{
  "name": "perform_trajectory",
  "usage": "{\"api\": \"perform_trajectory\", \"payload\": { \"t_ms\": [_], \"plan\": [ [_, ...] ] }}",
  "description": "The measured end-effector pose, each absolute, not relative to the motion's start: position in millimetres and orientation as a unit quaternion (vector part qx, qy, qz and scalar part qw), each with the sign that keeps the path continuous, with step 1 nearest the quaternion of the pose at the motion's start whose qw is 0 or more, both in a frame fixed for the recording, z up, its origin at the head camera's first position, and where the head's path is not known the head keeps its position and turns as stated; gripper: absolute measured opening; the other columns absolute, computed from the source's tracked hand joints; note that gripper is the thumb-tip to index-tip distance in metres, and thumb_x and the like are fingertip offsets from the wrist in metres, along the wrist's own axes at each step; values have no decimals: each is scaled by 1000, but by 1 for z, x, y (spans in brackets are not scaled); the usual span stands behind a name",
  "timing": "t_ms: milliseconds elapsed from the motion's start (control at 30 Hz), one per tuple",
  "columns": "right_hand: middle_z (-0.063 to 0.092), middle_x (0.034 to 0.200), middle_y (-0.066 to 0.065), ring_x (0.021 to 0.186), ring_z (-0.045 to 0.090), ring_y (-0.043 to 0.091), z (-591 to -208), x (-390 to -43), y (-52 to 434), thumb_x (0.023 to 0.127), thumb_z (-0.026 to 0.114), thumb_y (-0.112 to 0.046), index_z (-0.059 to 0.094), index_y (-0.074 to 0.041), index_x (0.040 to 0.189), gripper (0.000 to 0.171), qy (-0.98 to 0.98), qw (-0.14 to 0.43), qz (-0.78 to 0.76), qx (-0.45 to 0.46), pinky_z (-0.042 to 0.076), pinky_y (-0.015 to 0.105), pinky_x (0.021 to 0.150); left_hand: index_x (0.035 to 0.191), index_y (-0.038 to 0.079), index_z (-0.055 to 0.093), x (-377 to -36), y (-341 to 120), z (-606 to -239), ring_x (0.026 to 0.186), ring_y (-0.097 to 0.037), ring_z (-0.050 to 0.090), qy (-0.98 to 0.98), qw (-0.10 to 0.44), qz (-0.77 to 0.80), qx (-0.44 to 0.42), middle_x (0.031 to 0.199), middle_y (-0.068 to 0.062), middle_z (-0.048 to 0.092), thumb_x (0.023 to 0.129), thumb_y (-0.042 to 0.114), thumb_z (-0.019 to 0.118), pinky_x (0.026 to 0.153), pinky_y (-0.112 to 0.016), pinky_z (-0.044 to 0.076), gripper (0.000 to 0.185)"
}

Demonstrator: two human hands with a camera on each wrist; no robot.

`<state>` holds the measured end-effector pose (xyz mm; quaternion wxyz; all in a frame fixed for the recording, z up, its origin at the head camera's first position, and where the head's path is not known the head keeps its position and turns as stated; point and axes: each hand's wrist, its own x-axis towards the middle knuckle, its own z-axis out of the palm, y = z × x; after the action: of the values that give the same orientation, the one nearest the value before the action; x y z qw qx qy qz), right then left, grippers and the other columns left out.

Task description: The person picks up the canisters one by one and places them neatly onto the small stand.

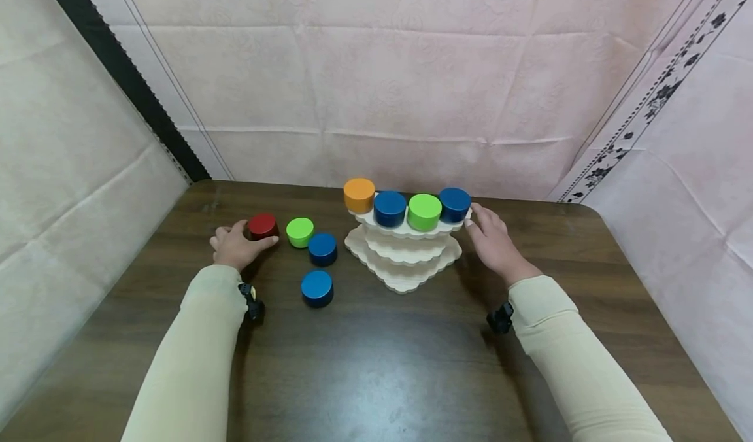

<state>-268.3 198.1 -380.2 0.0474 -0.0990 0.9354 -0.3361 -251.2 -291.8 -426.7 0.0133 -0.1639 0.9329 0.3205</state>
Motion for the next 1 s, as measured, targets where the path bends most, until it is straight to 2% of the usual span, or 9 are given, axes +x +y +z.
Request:
{"api": "perform_trajectory", "payload": {
  "t_ms": [467, 1000],
  "plan": [
    [6, 160, 18, 144, 1, 43, -378, -268, 198, 103, 24, -49, 10, -12, 156, 66, 935, 50, -340, -92, 13, 67, 109, 148, 0, 29, -260, -294, -434, 127, -50, 15, 934, 19, 315, -165, 142, -36, 19, 87, 56, 59, 94, -65, 32, 88],
    [8, 159, 19, 144, 2, 43, -379, -266, 197, 103, 24, -48, 12, -12, 156, 65, 935, 45, -340, -89, 13, 67, 109, 148, 0, 31, -251, -293, -434, 125, -46, 17, 924, -17, 339, -178, 142, -33, 22, 87, 54, 61, 93, -61, 35, 86]
  ]
}}
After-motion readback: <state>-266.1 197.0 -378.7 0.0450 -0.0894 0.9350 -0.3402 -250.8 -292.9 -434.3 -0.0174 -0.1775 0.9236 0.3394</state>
